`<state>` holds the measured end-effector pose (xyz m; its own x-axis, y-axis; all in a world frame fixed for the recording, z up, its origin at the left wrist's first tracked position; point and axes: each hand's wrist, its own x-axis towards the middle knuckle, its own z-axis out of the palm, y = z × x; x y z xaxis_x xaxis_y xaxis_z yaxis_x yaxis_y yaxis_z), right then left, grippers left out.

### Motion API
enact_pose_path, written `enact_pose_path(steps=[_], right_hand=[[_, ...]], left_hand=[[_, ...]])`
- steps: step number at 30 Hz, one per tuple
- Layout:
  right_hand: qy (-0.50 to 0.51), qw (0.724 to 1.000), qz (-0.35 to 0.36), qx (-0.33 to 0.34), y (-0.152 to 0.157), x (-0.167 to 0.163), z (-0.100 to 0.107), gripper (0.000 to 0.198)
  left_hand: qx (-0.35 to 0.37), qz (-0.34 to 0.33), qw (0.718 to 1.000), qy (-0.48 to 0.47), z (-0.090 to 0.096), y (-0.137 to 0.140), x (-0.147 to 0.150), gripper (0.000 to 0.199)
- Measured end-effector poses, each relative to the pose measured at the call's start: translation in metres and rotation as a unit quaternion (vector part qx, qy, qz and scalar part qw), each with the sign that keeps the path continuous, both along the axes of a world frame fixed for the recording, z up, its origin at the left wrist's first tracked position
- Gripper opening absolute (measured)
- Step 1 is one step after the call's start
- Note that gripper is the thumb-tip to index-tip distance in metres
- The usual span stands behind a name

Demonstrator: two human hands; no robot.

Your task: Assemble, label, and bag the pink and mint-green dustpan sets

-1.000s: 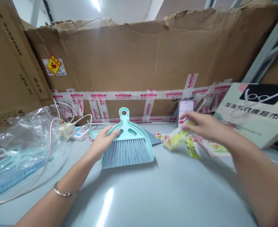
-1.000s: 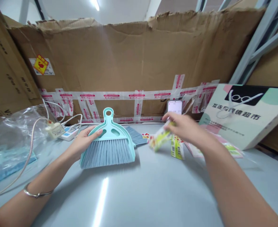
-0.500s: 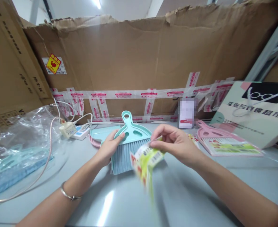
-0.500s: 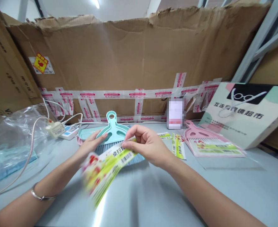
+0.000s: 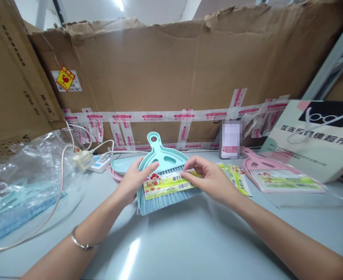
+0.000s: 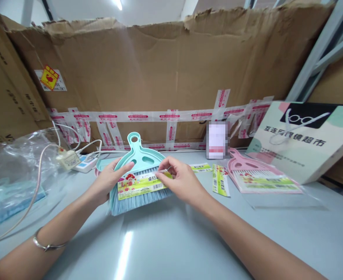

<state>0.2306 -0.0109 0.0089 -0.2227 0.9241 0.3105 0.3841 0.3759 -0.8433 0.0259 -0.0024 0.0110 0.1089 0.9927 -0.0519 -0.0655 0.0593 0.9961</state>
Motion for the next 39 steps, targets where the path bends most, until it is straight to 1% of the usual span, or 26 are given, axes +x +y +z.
enact_pose_path(steps=[4, 8, 13, 14, 16, 17, 18, 19, 20, 21, 23, 24, 25, 26, 27, 28, 30, 31, 32, 33, 34, 35, 36, 37, 38, 39], right_hand=[[-0.006, 1.0, -0.004, 0.007, 0.0, 0.001, 0.0, 0.017], [-0.023, 0.999, -0.021, 0.017, 0.001, 0.001, -0.001, 0.016], [-0.041, 0.998, -0.035, 0.041, 0.0, 0.0, -0.003, 0.016], [-0.023, 0.997, -0.044, 0.052, 0.0, 0.0, -0.004, 0.019], [0.06, 0.987, -0.098, 0.111, 0.0, 0.0, -0.003, 0.032], [0.118, 0.972, -0.138, 0.152, 0.0, 0.0, -0.002, 0.04], [0.181, 0.949, -0.178, 0.188, 0.001, -0.001, -0.002, 0.047], [0.243, 0.926, -0.203, 0.205, 0.001, -0.002, -0.003, 0.053], [0.299, 0.913, -0.201, 0.192, 0.001, -0.004, -0.004, 0.056], [0.344, 0.913, -0.163, 0.147, 0.001, -0.007, -0.006, 0.059], [0.396, 0.918, -0.02, 0.0, -0.002, -0.015, -0.013, 0.064], [0.406, 0.909, 0.051, -0.078, -0.005, -0.021, -0.017, 0.064], [0.413, 0.894, 0.099, -0.143, -0.008, -0.026, -0.02, 0.062], [0.423, 0.878, 0.116, -0.192, -0.011, -0.031, -0.022, 0.059], [0.437, 0.864, 0.105, -0.227, -0.014, -0.035, -0.023, 0.055], [0.452, 0.852, 0.078, -0.253, -0.016, -0.038, -0.023, 0.052], [0.471, 0.835, 0.025, -0.284, -0.019, -0.04, -0.023, 0.049], [0.476, 0.83, 0.008, -0.292, -0.019, -0.04, -0.022, 0.048], [0.479, 0.825, -0.003, -0.299, -0.019, -0.04, -0.022, 0.046], [0.483, 0.822, -0.009, -0.303, -0.018, -0.039, -0.022, 0.045], [0.486, 0.819, -0.014, -0.304, -0.017, -0.037, -0.022, 0.043], [0.489, 0.818, -0.016, -0.303, -0.016, -0.036, -0.023, 0.043], [0.491, 0.818, -0.016, -0.299, -0.016, -0.036, -0.023, 0.044], [0.492, 0.82, -0.015, -0.293, -0.016, -0.035, -0.024, 0.045], [0.491, 0.822, -0.014, -0.288, -0.016, -0.035, -0.024, 0.046], [0.49, 0.824, -0.013, -0.285, -0.016, -0.035, -0.023, 0.046]], left_hand=[[0.015, -0.004, 0.999, 0.031, 0.003, -0.001, 0.0, 0.047], [0.052, -0.007, 0.996, 0.068, 0.004, -0.001, -0.001, 0.055], [0.08, -0.015, 0.992, 0.095, 0.002, 0.002, -0.003, 0.057], [0.081, -0.014, 0.992, 0.093, 0.002, 0.002, -0.003, 0.057], [0.078, -0.003, 0.994, 0.081, 0.003, 0.001, -0.003, 0.056], [0.074, 0.007, 0.995, 0.069, 0.005, 0.001, -0.003, 0.056], [0.069, 0.018, 0.996, 0.053, 0.006, 0.0, -0.003, 0.056], [0.066, 0.028, 0.997, 0.035, 0.007, 0.0, -0.002, 0.056], [0.065, 0.036, 0.997, 0.014, 0.009, -0.001, -0.002, 0.055], [0.066, 0.044, 0.997, -0.008, 0.01, -0.002, -0.001, 0.055], [0.075, 0.054, 0.995, -0.045, 0.01, -0.004, 0.001, 0.057], [0.081, 0.055, 0.994, -0.056, 0.009, -0.005, 0.002, 0.057], [0.085, 0.052, 0.993, -0.063, 0.007, -0.006, 0.004, 0.058], [0.087, 0.043, 0.993, -0.063, 0.004, -0.008, 0.006, 0.059], [0.088, 0.03, 0.994, -0.057, 0.002, -0.009, 0.008, 0.059], [0.086, 0.014, 0.995, -0.044, -0.001, -0.009, 0.01, 0.057], [0.084, -0.01, 0.996, 0.012, -0.001, -0.008, 0.008, 0.052], [0.096, -0.01, 0.994, 0.057, 0.001, -0.006, 0.004, 0.049], [0.122, 0.007, 0.986, 0.11, 0.007, -0.003, -0.003, 0.046], [0.159, 0.041, 0.972, 0.168, 0.015, 0.0, -0.014, 0.044], [0.206, 0.094, 0.947, 0.227, 0.026, 0.003, -0.029, 0.042], [0.25, 0.164, 0.913, 0.277, 0.039, 0.006, -0.047, 0.04], [0.275, 0.239, 0.871, 0.33, 0.052, 0.008, -0.067, 0.038], [0.274, 0.322, 0.817, 0.392, 0.065, 0.009, -0.089, 0.035], [0.261, 0.372, 0.791, 0.41, 0.077, 0.008, -0.112, 0.033], [0.248, 0.405, 0.773, 0.42, 0.087, 0.007, -0.134, 0.03]])
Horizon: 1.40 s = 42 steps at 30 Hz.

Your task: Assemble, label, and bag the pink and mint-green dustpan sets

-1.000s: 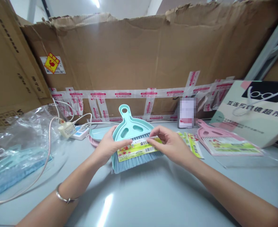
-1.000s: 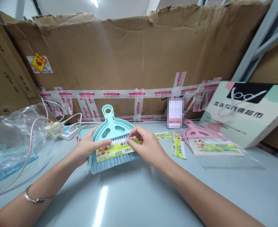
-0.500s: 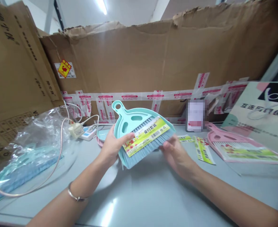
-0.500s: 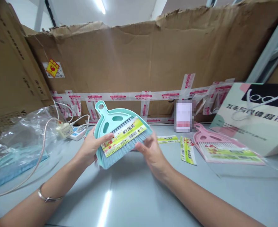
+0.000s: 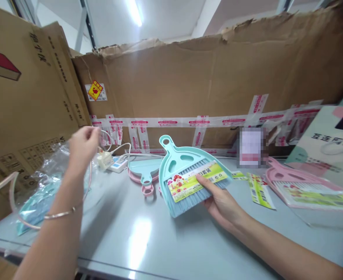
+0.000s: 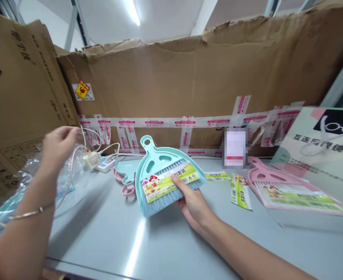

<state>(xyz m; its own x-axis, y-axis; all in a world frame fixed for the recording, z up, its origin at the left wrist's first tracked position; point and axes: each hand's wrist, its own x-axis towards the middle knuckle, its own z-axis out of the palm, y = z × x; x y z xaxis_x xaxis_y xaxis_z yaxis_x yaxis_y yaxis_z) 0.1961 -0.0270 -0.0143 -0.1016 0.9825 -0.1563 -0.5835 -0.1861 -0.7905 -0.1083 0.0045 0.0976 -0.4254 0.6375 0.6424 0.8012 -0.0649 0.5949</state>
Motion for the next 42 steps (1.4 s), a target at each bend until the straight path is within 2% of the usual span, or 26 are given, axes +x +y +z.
enact_pose_path(steps=[2, 3, 6, 9, 11, 13, 16, 19, 21, 23, 27, 32, 36, 38, 42], right_hand=[[-0.003, 1.0, 0.007, 0.003, -0.001, 0.0, 0.002, 0.046], [-0.003, 1.0, 0.011, 0.002, -0.002, 0.0, 0.003, 0.046], [0.0, 1.0, 0.018, -0.003, -0.004, -0.001, 0.007, 0.043], [-0.003, 1.0, 0.015, -0.001, -0.004, 0.0, 0.008, 0.042], [-0.001, 1.0, 0.015, 0.003, -0.004, 0.001, 0.007, 0.041], [0.005, 1.0, 0.015, 0.006, -0.003, 0.002, 0.007, 0.041], [0.008, 1.0, 0.015, 0.005, -0.002, 0.005, 0.008, 0.04], [0.017, 1.0, 0.01, 0.003, -0.002, 0.007, 0.014, 0.043], [0.023, 1.0, 0.011, -0.008, -0.004, 0.008, 0.018, 0.043], [0.027, 0.999, 0.018, -0.009, -0.008, 0.01, 0.022, 0.044], [0.023, 0.997, 0.065, 0.035, -0.021, 0.009, 0.026, 0.043], [-0.017, 0.992, 0.117, 0.037, -0.038, 0.003, 0.022, 0.032], [-0.023, 0.992, 0.124, 0.008, -0.045, 0.0, 0.018, 0.039], [-0.019, 0.993, 0.119, -0.006, -0.046, -0.002, 0.016, 0.043], [-0.01, 0.995, 0.099, -0.016, -0.042, -0.005, 0.012, 0.043]], left_hand=[[-0.009, 0.061, 0.998, 0.003, 0.007, -0.003, -0.039, 0.026], [-0.025, 0.074, 0.997, 0.004, 0.004, -0.004, -0.055, 0.028], [-0.07, 0.064, 0.995, 0.0, -0.027, -0.001, -0.087, 0.045], [-0.034, 0.056, 0.998, 0.026, -0.065, 0.004, -0.101, 0.048], [-0.019, 0.061, 0.997, 0.049, -0.078, 0.004, -0.106, 0.042], [-0.02, 0.068, 0.995, 0.067, -0.078, -0.001, -0.109, 0.036], [-0.012, 0.09, 0.991, 0.094, -0.057, -0.008, -0.106, 0.029], [0.049, 0.14, 0.978, 0.145, -0.023, -0.013, -0.084, 0.016], [0.12, 0.163, 0.952, 0.229, -0.001, -0.017, -0.054, 0.016], [0.161, 0.136, 0.935, 0.285, 0.014, -0.021, -0.015, 0.024], [0.139, 0.039, 0.929, 0.341, 0.026, -0.03, 0.057, 0.027], [0.076, -0.131, 0.933, 0.326, 0.021, -0.03, 0.097, 0.02], [-0.029, -0.227, 0.927, 0.297, 0.003, -0.028, 0.118, 0.017], [-0.063, -0.262, 0.918, 0.293, -0.01, -0.03, 0.132, 0.019], [-0.081, -0.295, 0.908, 0.285, -0.032, -0.034, 0.158, 0.019]])
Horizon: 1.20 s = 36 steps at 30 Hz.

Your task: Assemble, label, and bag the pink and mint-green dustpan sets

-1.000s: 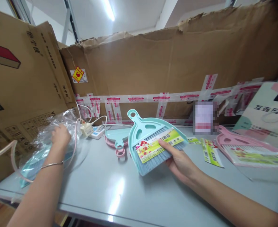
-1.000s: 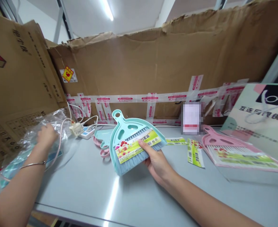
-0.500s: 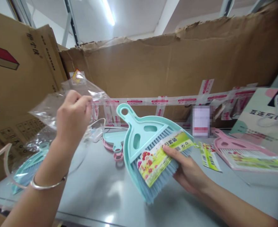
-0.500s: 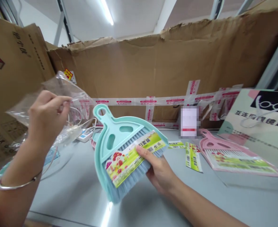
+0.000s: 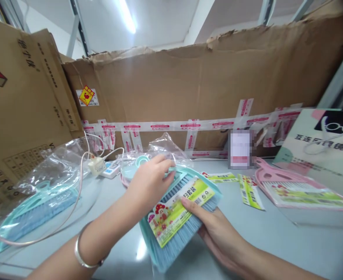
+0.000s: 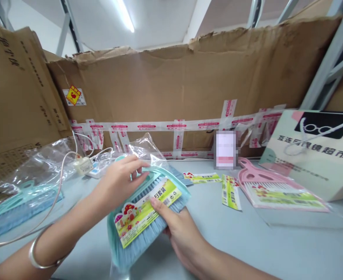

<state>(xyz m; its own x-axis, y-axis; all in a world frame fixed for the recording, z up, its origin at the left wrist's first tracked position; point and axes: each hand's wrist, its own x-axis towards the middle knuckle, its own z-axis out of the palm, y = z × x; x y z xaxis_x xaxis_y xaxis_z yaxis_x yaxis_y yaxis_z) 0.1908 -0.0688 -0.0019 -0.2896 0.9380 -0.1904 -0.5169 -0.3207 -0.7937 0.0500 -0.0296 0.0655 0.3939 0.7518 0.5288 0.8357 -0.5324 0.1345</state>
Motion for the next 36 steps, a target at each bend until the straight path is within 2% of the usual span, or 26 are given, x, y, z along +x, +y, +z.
enact_pose_path(steps=[6, 8, 10, 12, 14, 15, 16, 18, 20, 21, 22, 24, 27, 29, 31, 33, 36], right_hand=[[0.031, 0.999, -0.035, -0.006, 0.004, -0.005, -0.007, 0.048], [0.037, 0.998, -0.05, -0.015, 0.005, -0.004, -0.008, 0.048], [0.051, 0.997, -0.061, -0.017, 0.008, -0.003, -0.008, 0.046], [0.073, 0.995, -0.068, -0.016, 0.012, 0.0, -0.006, 0.043], [0.09, 0.993, -0.075, -0.019, 0.016, 0.003, -0.005, 0.043], [0.094, 0.992, -0.078, -0.022, 0.017, 0.004, -0.004, 0.045], [0.095, 0.992, -0.082, -0.025, 0.018, 0.004, -0.003, 0.047], [0.092, 0.992, -0.086, -0.03, 0.018, 0.004, -0.004, 0.05], [0.087, 0.992, -0.084, -0.033, 0.018, 0.003, -0.005, 0.053], [0.086, 0.992, -0.082, -0.033, 0.018, 0.002, -0.006, 0.053], [0.086, 0.992, -0.083, -0.033, 0.018, 0.002, -0.007, 0.053], [0.087, 0.992, -0.086, -0.036, 0.019, 0.001, -0.009, 0.053], [0.096, 0.988, -0.109, -0.051, 0.022, 0.003, -0.01, 0.054], [0.105, 0.985, -0.125, -0.057, 0.025, 0.005, -0.009, 0.056], [0.104, 0.984, -0.137, -0.053, 0.027, 0.006, -0.008, 0.057], [0.092, 0.984, -0.142, -0.047, 0.027, 0.006, -0.009, 0.057], [0.069, 0.989, -0.122, -0.037, 0.025, 0.004, -0.013, 0.055]], left_hand=[[-0.009, -0.068, 0.994, 0.086, -0.023, -0.005, 0.03, 0.024], [-0.02, -0.096, 0.992, 0.075, -0.026, -0.009, 0.031, 0.026], [-0.001, -0.127, 0.992, 0.02, -0.026, -0.013, 0.022, 0.024], [0.067, -0.12, 0.988, -0.065, -0.024, -0.016, 0.005, 0.029], [0.136, -0.048, 0.972, -0.188, -0.021, -0.014, -0.014, 0.044], [0.134, -0.002, 0.955, -0.264, -0.021, -0.012, -0.023, 0.051], [0.088, 0.035, 0.935, -0.343, -0.022, -0.009, -0.029, 0.055], [-0.104, 0.065, 0.872, -0.475, -0.027, -0.002, -0.035, 0.056], [-0.306, 0.029, 0.786, -0.537, -0.036, 0.003, -0.032, 0.052], [-0.367, 0.003, 0.751, -0.549, -0.04, 0.004, -0.029, 0.049], [-0.396, -0.018, 0.729, -0.557, -0.045, 0.005, -0.026, 0.046], [-0.398, -0.036, 0.713, -0.576, -0.052, 0.005, -0.024, 0.041], [-0.372, -0.011, 0.683, -0.629, -0.058, 0.007, -0.031, 0.034], [-0.381, -0.006, 0.652, -0.655, -0.06, 0.01, -0.036, 0.029], [-0.41, -0.028, 0.634, -0.655, -0.062, 0.011, -0.037, 0.03], [-0.436, -0.06, 0.631, -0.639, -0.063, 0.01, -0.033, 0.039], [-0.456, -0.085, 0.648, -0.604, -0.064, 0.003, -0.024, 0.05]])
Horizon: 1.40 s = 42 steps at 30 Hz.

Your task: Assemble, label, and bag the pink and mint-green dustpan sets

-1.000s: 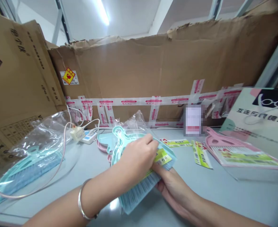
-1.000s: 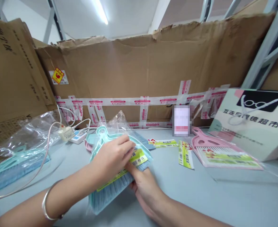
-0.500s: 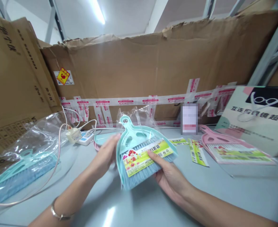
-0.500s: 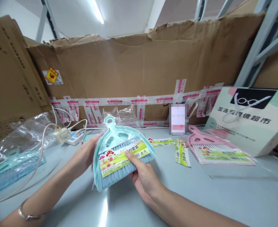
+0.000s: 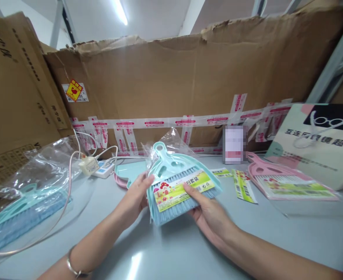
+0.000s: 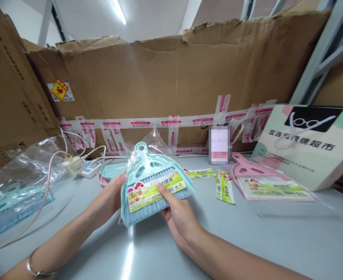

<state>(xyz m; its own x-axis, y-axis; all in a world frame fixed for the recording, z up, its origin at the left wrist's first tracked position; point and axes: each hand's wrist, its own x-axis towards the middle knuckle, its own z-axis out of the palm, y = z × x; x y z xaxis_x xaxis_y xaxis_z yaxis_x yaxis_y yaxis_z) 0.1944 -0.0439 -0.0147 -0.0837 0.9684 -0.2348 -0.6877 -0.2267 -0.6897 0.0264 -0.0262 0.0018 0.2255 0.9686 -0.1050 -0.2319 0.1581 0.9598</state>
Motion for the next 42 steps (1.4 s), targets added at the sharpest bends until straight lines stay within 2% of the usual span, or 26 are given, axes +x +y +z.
enact_pose_path(steps=[3, 7, 12, 14, 17, 18, 20, 22, 24, 25, 28, 30, 32, 35, 37, 42], right_hand=[[-0.018, 0.999, 0.029, 0.016, -0.002, -0.002, -0.003, 0.056], [-0.064, 0.996, 0.058, 0.015, 0.002, 0.001, -0.002, 0.05], [-0.213, 0.976, 0.025, 0.028, 0.018, 0.013, -0.003, 0.038], [-0.27, 0.962, 0.005, 0.041, 0.026, 0.018, -0.006, 0.042], [-0.3, 0.953, -0.048, 0.014, 0.035, 0.024, -0.007, 0.065], [-0.294, 0.954, -0.055, 0.004, 0.037, 0.026, -0.006, 0.071], [-0.252, 0.968, 0.004, 0.006, 0.04, 0.028, -0.003, 0.069], [-0.192, 0.974, 0.117, 0.023, 0.041, 0.029, 0.001, 0.051], [-0.153, 0.97, 0.184, 0.032, 0.039, 0.027, 0.001, 0.036], [-0.144, 0.971, 0.186, 0.031, 0.038, 0.026, 0.0, 0.032], [-0.131, 0.982, 0.135, 0.011, 0.037, 0.022, -0.005, 0.02], [-0.128, 0.987, 0.097, -0.005, 0.038, 0.022, -0.007, 0.014], [-0.127, 0.989, 0.081, -0.009, 0.04, 0.023, -0.006, 0.012], [-0.125, 0.986, 0.109, -0.004, 0.041, 0.027, -0.001, 0.012], [-0.119, 0.982, 0.149, 0.017, 0.042, 0.032, 0.004, 0.016], [-0.102, 0.956, 0.251, 0.113, 0.041, 0.045, 0.016, 0.043]], left_hand=[[0.027, -0.021, 0.999, 0.02, -0.002, -0.006, 0.004, 0.063], [0.043, -0.035, 0.998, 0.013, -0.003, -0.005, -0.002, 0.062], [0.034, -0.039, 0.999, 0.016, 0.001, 0.0, -0.016, 0.064], [0.024, -0.042, 0.999, 0.016, 0.004, 0.002, -0.02, 0.065], [0.0, -0.028, 0.999, 0.023, 0.007, 0.003, -0.023, 0.063], [-0.005, -0.021, 0.999, 0.026, 0.007, 0.004, -0.024, 0.063], [-0.013, -0.012, 0.999, 0.036, 0.007, 0.005, -0.025, 0.061], [-0.027, -0.005, 0.998, 0.05, 0.006, 0.006, -0.024, 0.059], [-0.044, 0.021, 0.996, 0.069, 0.005, 0.007, -0.022, 0.06], [-0.053, 0.04, 0.995, 0.079, 0.006, 0.007, -0.022, 0.062], [-0.073, 0.076, 0.99, 0.096, 0.01, 0.004, -0.02, 0.068], [-0.062, 0.041, 0.994, 0.083, 0.013, 0.001, -0.021, 0.067], [-0.028, -0.036, 0.997, 0.068, 0.016, -0.001, -0.025, 0.063], [0.013, -0.133, 0.989, 0.058, 0.017, -0.001, -0.032, 0.059], [0.025, -0.144, 0.988, 0.053, 0.018, 0.001, -0.036, 0.057], [0.039, -0.126, 0.989, 0.063, 0.023, 0.004, -0.04, 0.057]])
